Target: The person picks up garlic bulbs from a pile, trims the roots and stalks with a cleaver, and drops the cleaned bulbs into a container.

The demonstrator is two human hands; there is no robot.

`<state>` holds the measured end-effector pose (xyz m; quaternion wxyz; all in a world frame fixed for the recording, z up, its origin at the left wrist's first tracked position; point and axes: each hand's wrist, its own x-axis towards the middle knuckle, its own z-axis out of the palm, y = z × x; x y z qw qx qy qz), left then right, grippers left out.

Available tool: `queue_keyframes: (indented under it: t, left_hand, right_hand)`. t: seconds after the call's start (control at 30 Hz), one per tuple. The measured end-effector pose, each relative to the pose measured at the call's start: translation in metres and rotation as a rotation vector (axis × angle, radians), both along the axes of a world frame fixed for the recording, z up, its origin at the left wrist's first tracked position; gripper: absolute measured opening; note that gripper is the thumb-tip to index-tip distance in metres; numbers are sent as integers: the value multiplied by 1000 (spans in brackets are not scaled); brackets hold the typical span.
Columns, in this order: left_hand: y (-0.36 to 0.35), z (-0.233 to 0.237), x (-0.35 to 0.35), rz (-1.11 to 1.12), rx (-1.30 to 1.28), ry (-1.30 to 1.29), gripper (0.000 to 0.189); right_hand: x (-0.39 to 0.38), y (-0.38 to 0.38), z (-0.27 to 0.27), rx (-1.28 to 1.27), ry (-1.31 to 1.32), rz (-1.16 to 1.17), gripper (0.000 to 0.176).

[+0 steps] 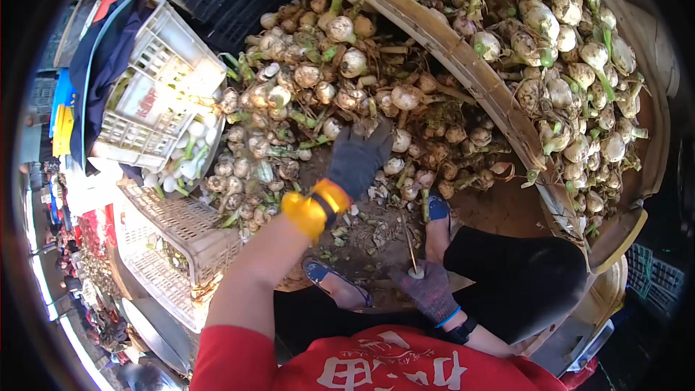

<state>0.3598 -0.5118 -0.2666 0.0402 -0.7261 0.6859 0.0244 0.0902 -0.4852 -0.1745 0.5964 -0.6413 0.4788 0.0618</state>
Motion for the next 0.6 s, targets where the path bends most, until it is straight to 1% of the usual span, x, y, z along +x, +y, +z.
queue_keyframes:
  t: [0.03, 0.1, 0.13, 0.2, 0.23, 0.27, 0.33, 0.37, 0.43, 0.47, 0.5, 0.53, 0.57, 0.6]
  left_hand:
    - [-12, -9, 9, -2, 1, 8, 56]
    - [-25, -18, 21, -50, 184, 262, 53]
    - [-27, -11, 20, -55, 184, 266, 53]
    - [-27, 15, 17, 30, 41, 580, 51]
    - [-8, 4, 4, 72, -399, 773, 52]
    - [3, 17, -6, 158, -432, 978, 48]
    - [42, 28, -37, 472, -604, 1431, 50]
    - [65, 41, -43, 488, -601, 1415, 50]
    - [112, 91, -54, 595, -142, 1446, 65]
    - [116, 126, -81, 693, -522, 1592, 66]
    - [127, 142, -85, 647, -460, 1464, 66]
    - [137, 154, -89, 595, -396, 1341, 66]
    - [146, 164, -93, 601, -403, 1339, 66]
    - [153, 173, -99, 577, -367, 1127, 65]
  right_hand:
    - [0, 1, -3, -4, -21, 26, 33]
    - [3, 1, 1, 13, 0, 10, 33]
    - [3, -1, 2, 26, 13, -8, 33]
    - [1, -3, 2, 5, 1, -15, 32]
    - [-1, -2, 2, -16, -18, -11, 32]
    - [-4, -1, -1, -5, -25, -14, 32]
    - [-12, 1, -8, -10, -129, -116, 27]
    - [-9, -2, 1, 128, -118, -164, 24]
    - [-11, 1, 3, 155, -155, -155, 24]
    - [-13, 3, 5, 164, -184, -163, 23]
    - [-14, 3, 12, 43, -178, -56, 22]
    - [-11, 5, 22, 48, -181, -44, 22]
    - [-8, 6, 32, -50, -164, 54, 21]
    - [-7, 8, 38, -152, -147, 149, 19]
